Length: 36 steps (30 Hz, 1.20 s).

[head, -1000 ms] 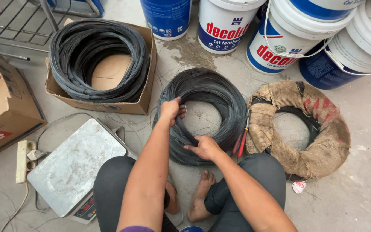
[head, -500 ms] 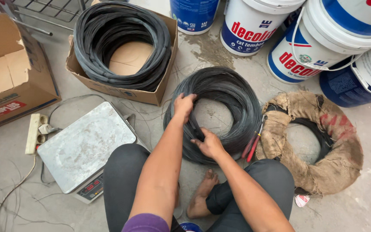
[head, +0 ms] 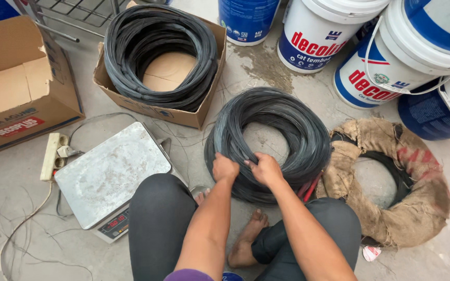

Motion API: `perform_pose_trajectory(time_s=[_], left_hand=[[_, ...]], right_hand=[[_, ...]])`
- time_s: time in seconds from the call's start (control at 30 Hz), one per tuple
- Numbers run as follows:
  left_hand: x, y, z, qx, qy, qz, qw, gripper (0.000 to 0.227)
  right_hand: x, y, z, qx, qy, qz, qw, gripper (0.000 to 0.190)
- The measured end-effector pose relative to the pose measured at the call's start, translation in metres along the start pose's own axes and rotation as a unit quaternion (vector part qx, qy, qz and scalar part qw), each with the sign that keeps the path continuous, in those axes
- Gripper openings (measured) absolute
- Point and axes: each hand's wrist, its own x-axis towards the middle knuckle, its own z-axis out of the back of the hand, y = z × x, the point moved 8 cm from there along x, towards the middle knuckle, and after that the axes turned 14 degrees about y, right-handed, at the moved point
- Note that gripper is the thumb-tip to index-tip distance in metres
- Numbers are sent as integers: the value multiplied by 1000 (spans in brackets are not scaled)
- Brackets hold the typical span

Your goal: The person weighs coils of wire and rubber strip by placing them one at a time on an electronic scale, sometimes using pliers to adjust the wire coils.

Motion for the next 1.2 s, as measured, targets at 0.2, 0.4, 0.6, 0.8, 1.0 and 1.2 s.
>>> perform_pose_trajectory(time_s=[0.2,0.4,0.6,0.8,1.0,1.2], left_hand=[[41,11,-2,-64,-67,-3,996,28],[64,-5,14,-140,-136,-52,979,25],[57,29,4,-191,-150,8,970,30],[-59,-3,-22,-312,84,69,944,57],[-24,19,-42,-249,64,61,964,47],[35,27,-48,-130,-22,-4,991,46]], right_hand=[[-13,1,7,-26,54,4,998,26],[2,-20,-28,-118,146,-25,982,53],[64,-70,-57,-90,105,-5,990,30],[-2,2,25,38,85,70,993,23],[-12,-1,4,-2,101,97,990,24],[40,-51,-27,-62,77,115,988,29]])
